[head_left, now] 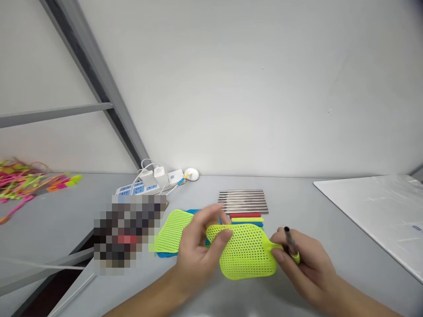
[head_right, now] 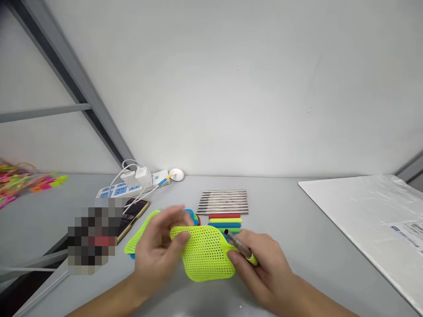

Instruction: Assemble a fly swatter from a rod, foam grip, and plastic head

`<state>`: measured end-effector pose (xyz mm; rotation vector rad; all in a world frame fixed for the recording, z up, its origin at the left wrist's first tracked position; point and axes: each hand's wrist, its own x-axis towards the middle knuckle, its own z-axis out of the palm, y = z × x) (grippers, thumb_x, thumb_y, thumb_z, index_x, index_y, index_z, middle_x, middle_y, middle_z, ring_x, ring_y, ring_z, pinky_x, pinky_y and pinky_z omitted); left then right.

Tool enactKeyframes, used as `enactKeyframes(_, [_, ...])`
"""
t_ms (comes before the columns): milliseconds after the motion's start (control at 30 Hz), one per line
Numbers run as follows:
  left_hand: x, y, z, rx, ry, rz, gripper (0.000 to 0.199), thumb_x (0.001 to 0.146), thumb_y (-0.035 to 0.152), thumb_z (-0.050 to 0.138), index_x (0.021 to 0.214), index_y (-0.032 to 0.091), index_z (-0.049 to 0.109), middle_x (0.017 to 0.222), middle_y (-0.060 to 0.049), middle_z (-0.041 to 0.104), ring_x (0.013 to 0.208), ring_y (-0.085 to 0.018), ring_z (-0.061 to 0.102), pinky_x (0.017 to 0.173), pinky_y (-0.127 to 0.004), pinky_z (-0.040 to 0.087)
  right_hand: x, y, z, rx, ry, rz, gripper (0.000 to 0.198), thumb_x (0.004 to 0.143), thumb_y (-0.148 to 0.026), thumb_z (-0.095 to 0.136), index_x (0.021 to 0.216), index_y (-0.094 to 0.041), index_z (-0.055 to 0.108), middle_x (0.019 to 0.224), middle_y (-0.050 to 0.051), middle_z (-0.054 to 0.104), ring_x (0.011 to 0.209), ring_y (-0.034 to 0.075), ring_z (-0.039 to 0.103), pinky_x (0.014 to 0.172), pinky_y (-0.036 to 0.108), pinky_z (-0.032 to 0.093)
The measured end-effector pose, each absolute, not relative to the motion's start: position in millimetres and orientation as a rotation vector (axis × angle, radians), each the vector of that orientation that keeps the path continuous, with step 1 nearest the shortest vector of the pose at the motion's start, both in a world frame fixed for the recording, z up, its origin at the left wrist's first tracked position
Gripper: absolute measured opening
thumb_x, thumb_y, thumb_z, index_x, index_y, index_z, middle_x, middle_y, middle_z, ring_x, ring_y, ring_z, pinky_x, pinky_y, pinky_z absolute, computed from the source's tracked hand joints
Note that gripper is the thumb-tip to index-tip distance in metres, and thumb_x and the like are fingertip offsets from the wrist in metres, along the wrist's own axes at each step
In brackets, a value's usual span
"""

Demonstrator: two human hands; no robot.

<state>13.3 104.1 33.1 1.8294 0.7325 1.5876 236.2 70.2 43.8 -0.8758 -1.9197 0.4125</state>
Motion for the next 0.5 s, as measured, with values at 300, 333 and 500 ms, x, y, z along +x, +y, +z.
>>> enactKeyframes(300, [22.7,92.6,25.0,1.416,0.394,0.895,0.08,0.075,0.086,0.046,0.121,0.023,0.064,0.102,-0.013,0.071,0.067,-0.022,0.066,0.069,-0.041,0.056,225.7,69.4,30.4,-1.023,-1.059,0.969,0.03,0.094,-0.049,0.054,0.078,-0.024,0.048,0.047,-0.009,0.033,0.041,0.008,0.032,0.038,0.018,0.027])
enactKeyframes(333, [24.7,89.0,20.4,1.506,0.414,0.86,0.071,0.076,0.08,0.054,0.118,0.023,0.066,0.1,-0.012,0.072,0.067,-0.021,0.066,0.071,-0.041,0.056,224.0,69.5,29.7,-1.023,-1.068,0.953,0.03,0.094,-0.048,0.055,0.077,-0.024,0.048,0.047,-0.009,0.035,0.042,0.009,0.034,0.038,0.019,0.028])
enactKeyframes(500, [30.9,75.9,11.8,1.666,0.572,0.947,0.028,0.09,0.05,0.06,0.09,0.024,0.07,0.084,-0.008,0.069,0.082,-0.022,0.065,0.074,-0.036,0.055,211.9,62.7,28.4,-0.899,-1.386,1.031,0.027,0.095,-0.039,0.054,0.074,-0.024,0.045,0.06,-0.003,0.054,0.052,0.013,0.054,0.049,0.024,0.045])
